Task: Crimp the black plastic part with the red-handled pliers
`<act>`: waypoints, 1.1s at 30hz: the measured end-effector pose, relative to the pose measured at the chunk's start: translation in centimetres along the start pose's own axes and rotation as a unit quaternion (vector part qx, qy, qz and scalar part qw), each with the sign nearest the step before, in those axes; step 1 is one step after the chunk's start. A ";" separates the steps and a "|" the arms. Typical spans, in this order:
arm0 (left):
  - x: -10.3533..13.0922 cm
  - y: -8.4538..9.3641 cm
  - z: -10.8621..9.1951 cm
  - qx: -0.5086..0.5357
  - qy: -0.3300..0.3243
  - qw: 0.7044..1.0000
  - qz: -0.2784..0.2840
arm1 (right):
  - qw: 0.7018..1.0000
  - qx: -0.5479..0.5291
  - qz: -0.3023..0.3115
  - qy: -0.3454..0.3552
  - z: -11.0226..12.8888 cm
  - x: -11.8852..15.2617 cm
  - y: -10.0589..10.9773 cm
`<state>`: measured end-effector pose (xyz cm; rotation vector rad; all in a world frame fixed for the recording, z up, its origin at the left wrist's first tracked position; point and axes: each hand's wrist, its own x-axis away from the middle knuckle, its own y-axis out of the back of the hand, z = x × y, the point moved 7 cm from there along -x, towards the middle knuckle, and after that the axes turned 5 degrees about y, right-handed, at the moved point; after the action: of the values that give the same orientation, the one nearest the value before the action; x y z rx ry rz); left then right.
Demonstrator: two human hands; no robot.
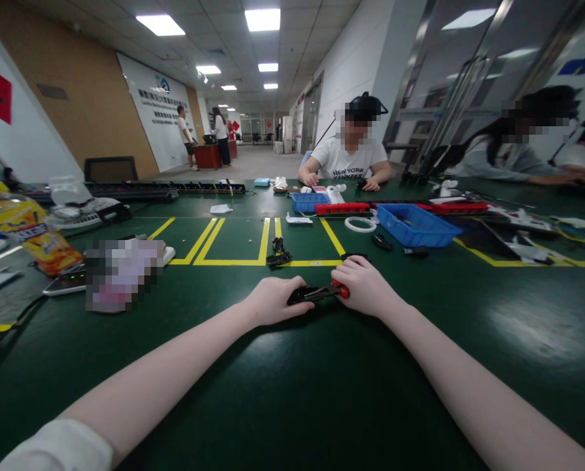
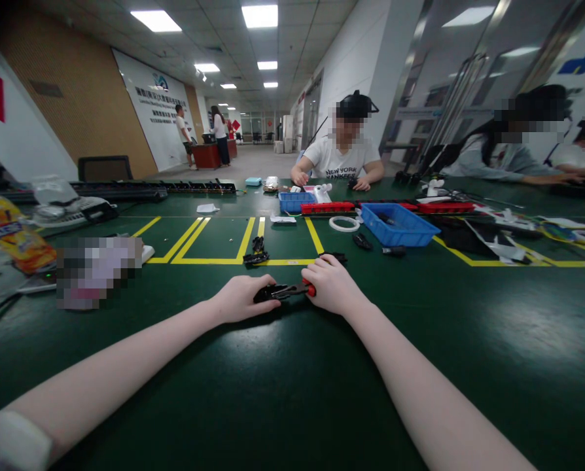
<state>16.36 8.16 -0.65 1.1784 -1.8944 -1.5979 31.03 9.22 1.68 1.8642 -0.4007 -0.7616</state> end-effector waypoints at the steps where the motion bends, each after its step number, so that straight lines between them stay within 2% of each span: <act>1: 0.0 0.0 0.0 0.001 0.000 1.000 0.002 | 1.000 0.000 -0.001 0.000 -0.1 0.0 0.0; 17: 0.0 -0.1 0.1 0.000 0.004 1.000 0.010 | 1.000 -0.012 0.003 -0.001 0.5 -0.1 0.2; 33: -0.1 0.0 -0.1 0.002 0.008 1.000 0.020 | 1.000 -0.016 -0.001 -0.003 -0.1 0.3 0.0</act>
<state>16.51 8.13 -0.61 1.1444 -1.9003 -1.5590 31.30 9.14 1.67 1.8333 -0.3899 -0.7708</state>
